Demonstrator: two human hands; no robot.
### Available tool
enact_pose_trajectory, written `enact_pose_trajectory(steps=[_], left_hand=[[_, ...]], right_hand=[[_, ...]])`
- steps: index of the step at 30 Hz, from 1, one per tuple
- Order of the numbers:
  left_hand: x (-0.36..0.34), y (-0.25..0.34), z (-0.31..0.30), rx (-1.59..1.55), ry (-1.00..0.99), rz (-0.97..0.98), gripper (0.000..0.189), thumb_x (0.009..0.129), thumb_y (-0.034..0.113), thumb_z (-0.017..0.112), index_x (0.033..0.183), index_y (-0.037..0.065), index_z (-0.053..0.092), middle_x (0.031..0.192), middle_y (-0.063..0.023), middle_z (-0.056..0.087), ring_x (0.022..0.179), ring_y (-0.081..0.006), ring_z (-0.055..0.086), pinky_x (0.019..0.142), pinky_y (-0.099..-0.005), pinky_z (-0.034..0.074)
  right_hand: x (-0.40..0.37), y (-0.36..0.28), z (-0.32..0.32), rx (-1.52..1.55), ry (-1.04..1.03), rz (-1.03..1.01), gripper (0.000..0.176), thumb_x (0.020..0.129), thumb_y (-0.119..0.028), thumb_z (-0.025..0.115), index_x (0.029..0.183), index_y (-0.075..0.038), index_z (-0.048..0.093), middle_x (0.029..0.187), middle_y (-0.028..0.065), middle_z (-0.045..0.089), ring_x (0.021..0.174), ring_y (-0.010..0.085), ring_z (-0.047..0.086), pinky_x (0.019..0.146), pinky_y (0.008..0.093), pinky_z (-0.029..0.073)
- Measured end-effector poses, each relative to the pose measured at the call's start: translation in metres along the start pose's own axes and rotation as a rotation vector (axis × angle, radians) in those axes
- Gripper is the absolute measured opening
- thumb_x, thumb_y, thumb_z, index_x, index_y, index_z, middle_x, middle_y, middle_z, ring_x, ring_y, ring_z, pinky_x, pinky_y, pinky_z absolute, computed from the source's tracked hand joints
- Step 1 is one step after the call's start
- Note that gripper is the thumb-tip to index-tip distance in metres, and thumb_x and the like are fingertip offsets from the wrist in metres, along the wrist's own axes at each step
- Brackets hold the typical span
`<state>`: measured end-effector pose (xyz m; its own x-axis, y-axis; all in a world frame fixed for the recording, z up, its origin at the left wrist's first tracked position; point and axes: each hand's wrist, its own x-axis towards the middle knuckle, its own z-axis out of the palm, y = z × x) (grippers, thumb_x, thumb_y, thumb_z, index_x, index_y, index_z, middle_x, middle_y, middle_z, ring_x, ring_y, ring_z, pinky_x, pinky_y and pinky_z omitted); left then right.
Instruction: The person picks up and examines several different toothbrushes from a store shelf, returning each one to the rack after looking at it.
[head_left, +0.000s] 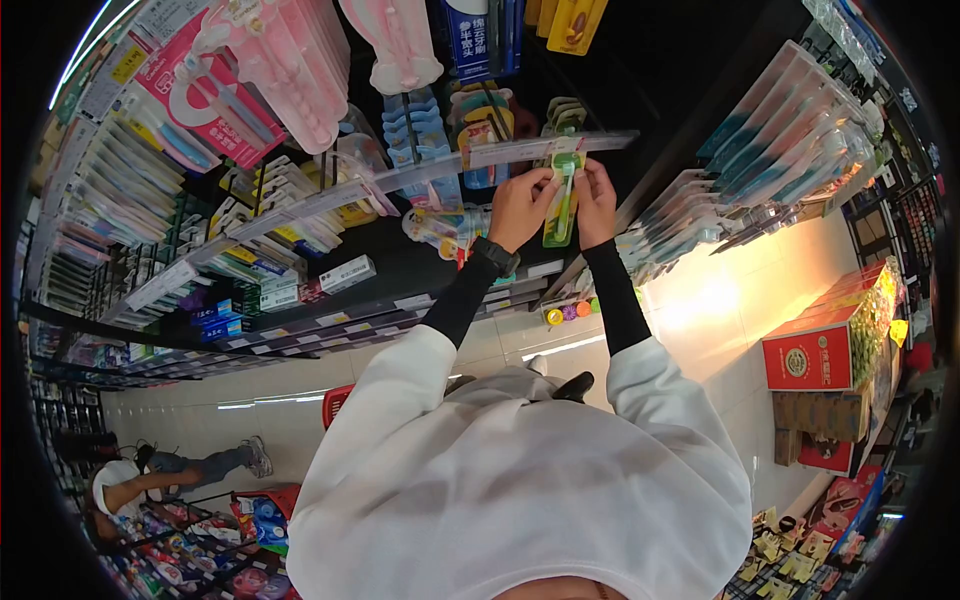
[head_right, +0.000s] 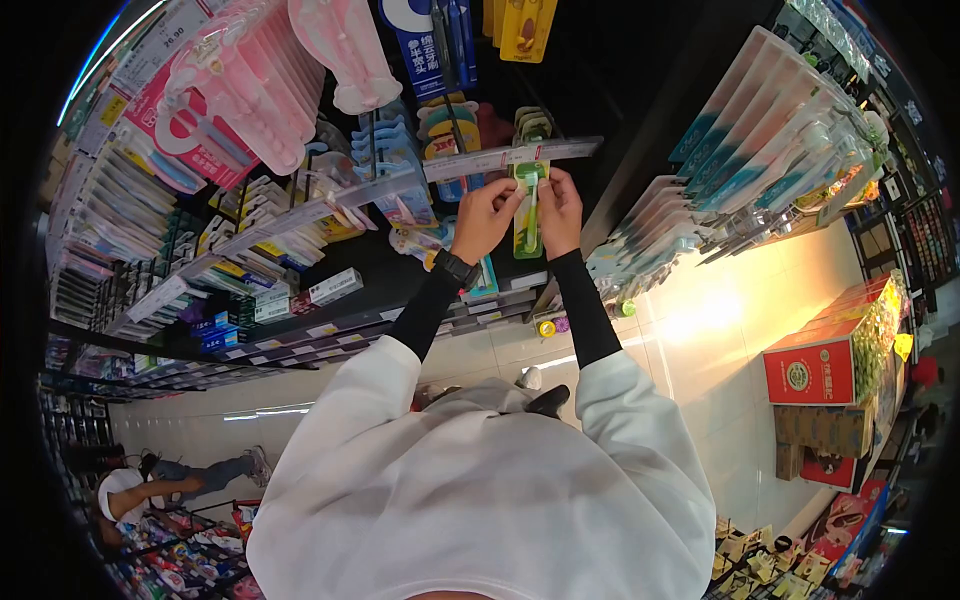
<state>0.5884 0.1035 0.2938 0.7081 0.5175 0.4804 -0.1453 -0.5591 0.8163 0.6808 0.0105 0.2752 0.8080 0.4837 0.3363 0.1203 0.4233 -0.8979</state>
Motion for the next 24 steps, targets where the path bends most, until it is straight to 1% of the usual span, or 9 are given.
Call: enact_pose_trajectory(steps=[4, 6, 10, 12, 15, 19, 21, 22, 24], left_hand=[[0.004, 0.002, 0.005, -0.011, 0.010, 0.023, 0.020, 0.081, 0.016, 0.062, 0.092, -0.002, 0.062, 0.067, -0.0140, 0.062, 0.055, -0.0158, 0.059, 0.051, -0.0265, 0.043], [0.007, 0.002, 0.009, -0.004, 0.029, 0.046, 0.022, 0.081, 0.016, 0.061, 0.093, -0.002, 0.062, 0.069, -0.0147, 0.062, 0.056, -0.0171, 0.060, 0.052, -0.0273, 0.044], [0.014, 0.007, 0.016, 0.027, 0.033, 0.052, 0.022, 0.082, 0.015, 0.061, 0.093, -0.003, 0.062, 0.069, -0.0147, 0.063, 0.056, -0.0181, 0.060, 0.052, -0.0279, 0.044], [0.016, 0.010, 0.020, 0.023, 0.091, 0.070, 0.022, 0.082, 0.015, 0.060, 0.094, -0.003, 0.062, 0.069, -0.0150, 0.063, 0.056, -0.0193, 0.060, 0.052, -0.0283, 0.044], [0.019, 0.010, 0.023, 0.036, 0.089, 0.047, 0.021, 0.082, 0.014, 0.060, 0.094, -0.003, 0.063, 0.069, -0.0149, 0.063, 0.056, -0.0198, 0.060, 0.052, -0.0286, 0.045], [0.020, 0.009, 0.024, 0.052, 0.101, 0.064, 0.022, 0.082, 0.014, 0.060, 0.093, -0.004, 0.063, 0.067, -0.0152, 0.062, 0.055, -0.0205, 0.060, 0.052, -0.0291, 0.045], [0.019, 0.008, 0.026, 0.069, 0.117, 0.072, 0.021, 0.081, 0.015, 0.061, 0.092, -0.003, 0.063, 0.066, -0.0166, 0.061, 0.054, -0.0222, 0.061, 0.051, -0.0297, 0.045], [0.018, 0.008, 0.027, 0.067, 0.114, 0.072, 0.021, 0.081, 0.015, 0.061, 0.092, -0.003, 0.063, 0.066, -0.0166, 0.061, 0.054, -0.0222, 0.061, 0.051, -0.0297, 0.045], [0.015, 0.008, 0.030, 0.074, 0.123, 0.059, 0.021, 0.080, 0.016, 0.061, 0.091, -0.002, 0.063, 0.066, -0.0175, 0.061, 0.055, -0.0242, 0.062, 0.050, -0.0302, 0.044]], right_hand=[[0.002, -0.003, 0.000, 0.056, 0.019, -0.011, 0.016, 0.092, -0.010, 0.047, 0.104, -0.001, 0.050, 0.092, 0.0028, 0.057, 0.083, 0.0071, 0.052, 0.074, 0.0219, 0.042], [0.007, 0.002, -0.002, 0.024, 0.051, -0.081, 0.015, 0.093, -0.011, 0.045, 0.104, -0.002, 0.049, 0.091, 0.0030, 0.057, 0.083, 0.0066, 0.051, 0.073, 0.0218, 0.041], [0.018, 0.001, 0.000, 0.065, 0.084, -0.069, 0.016, 0.093, -0.012, 0.043, 0.105, -0.002, 0.049, 0.092, 0.0035, 0.056, 0.084, 0.0070, 0.051, 0.074, 0.0221, 0.041], [0.023, -0.003, 0.005, 0.100, 0.090, -0.107, 0.016, 0.094, -0.012, 0.042, 0.105, -0.002, 0.048, 0.093, 0.0036, 0.056, 0.084, 0.0077, 0.051, 0.074, 0.0227, 0.042], [0.027, -0.003, 0.006, 0.132, 0.093, -0.131, 0.016, 0.093, -0.011, 0.041, 0.105, -0.001, 0.048, 0.095, 0.0039, 0.056, 0.085, 0.0082, 0.051, 0.075, 0.0230, 0.042], [0.031, 0.001, 0.003, 0.109, 0.107, -0.130, 0.016, 0.093, -0.010, 0.041, 0.104, -0.001, 0.049, 0.094, 0.0039, 0.057, 0.084, 0.0078, 0.051, 0.074, 0.0227, 0.042], [0.031, 0.000, 0.000, 0.002, 0.098, -0.161, 0.015, 0.093, -0.009, 0.041, 0.101, 0.000, 0.050, 0.092, 0.0035, 0.057, 0.082, 0.0074, 0.051, 0.073, 0.0221, 0.042], [0.030, -0.001, 0.000, 0.001, 0.101, -0.161, 0.015, 0.093, -0.009, 0.041, 0.101, 0.000, 0.050, 0.092, 0.0035, 0.057, 0.082, 0.0074, 0.051, 0.073, 0.0221, 0.042], [0.027, -0.003, 0.002, -0.008, 0.149, -0.155, 0.016, 0.092, -0.009, 0.042, 0.102, 0.001, 0.050, 0.090, 0.0031, 0.058, 0.081, 0.0072, 0.051, 0.072, 0.0219, 0.041]])
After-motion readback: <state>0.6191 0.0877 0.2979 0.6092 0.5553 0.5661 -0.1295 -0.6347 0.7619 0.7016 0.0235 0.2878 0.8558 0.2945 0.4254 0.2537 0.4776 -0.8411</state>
